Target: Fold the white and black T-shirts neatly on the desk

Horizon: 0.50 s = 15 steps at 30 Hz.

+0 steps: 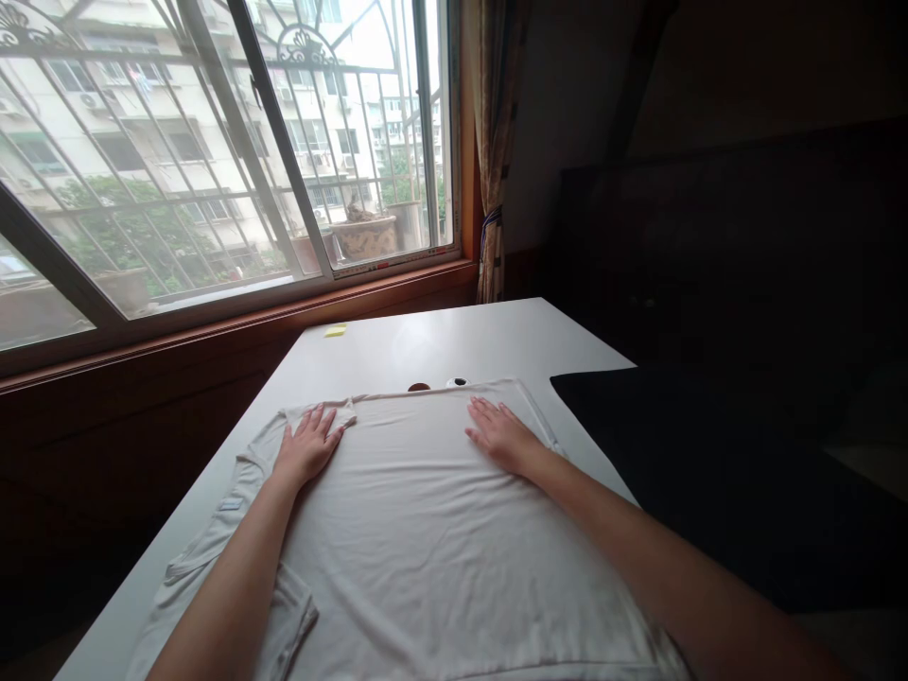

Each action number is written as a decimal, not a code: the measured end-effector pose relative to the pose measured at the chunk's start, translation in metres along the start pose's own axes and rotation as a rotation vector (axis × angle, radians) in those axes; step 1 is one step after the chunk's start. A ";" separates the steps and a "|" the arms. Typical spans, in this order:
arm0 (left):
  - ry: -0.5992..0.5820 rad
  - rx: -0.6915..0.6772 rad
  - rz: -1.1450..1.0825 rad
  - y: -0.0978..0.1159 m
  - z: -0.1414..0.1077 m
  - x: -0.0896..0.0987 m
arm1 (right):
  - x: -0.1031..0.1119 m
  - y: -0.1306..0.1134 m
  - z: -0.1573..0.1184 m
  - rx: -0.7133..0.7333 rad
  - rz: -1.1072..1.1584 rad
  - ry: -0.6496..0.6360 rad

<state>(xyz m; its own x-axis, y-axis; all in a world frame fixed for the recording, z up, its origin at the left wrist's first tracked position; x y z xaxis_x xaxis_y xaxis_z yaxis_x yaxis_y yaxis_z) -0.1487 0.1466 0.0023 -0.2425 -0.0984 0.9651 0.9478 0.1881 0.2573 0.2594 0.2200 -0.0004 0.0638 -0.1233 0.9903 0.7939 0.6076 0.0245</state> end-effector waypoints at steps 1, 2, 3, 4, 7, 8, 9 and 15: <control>0.003 -0.002 -0.005 0.000 0.000 0.000 | 0.000 0.015 -0.006 -0.034 -0.004 -0.004; 0.008 -0.004 -0.011 -0.001 0.001 0.000 | 0.000 0.030 -0.011 -0.069 -0.009 -0.008; 0.015 -0.007 -0.019 -0.001 0.001 0.000 | 0.001 0.044 -0.016 -0.105 -0.015 -0.011; 0.023 -0.010 -0.029 -0.001 0.001 0.000 | 0.002 0.056 -0.020 -0.142 -0.022 -0.014; 0.058 -0.025 -0.065 0.000 0.000 0.002 | 0.005 0.075 -0.028 -0.232 -0.057 -0.019; 0.077 -0.033 -0.079 0.001 -0.001 0.003 | 0.008 0.075 -0.030 -0.248 -0.075 -0.010; 0.102 -0.042 -0.094 0.002 -0.003 0.006 | 0.012 0.073 -0.031 -0.252 -0.096 0.008; 0.347 -0.132 -0.192 0.011 -0.030 0.035 | 0.053 0.017 -0.061 -0.017 -0.088 0.252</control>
<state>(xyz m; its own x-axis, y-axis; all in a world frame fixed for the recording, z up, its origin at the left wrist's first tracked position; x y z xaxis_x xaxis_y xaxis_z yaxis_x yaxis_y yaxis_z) -0.1403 0.1164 0.0378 -0.3546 -0.4475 0.8210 0.9160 0.0099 0.4011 0.3134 0.1756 0.0445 0.1408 -0.3677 0.9192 0.8129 0.5729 0.1046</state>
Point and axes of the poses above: each hand's wrist, its own z-axis towards the middle knuckle, its own x-axis out of the back of the hand, y = z × x, the point moved 6 cm from there along z, towards the middle knuckle, and after that the axes turned 11 degrees about -z, right-handed, at the moved point
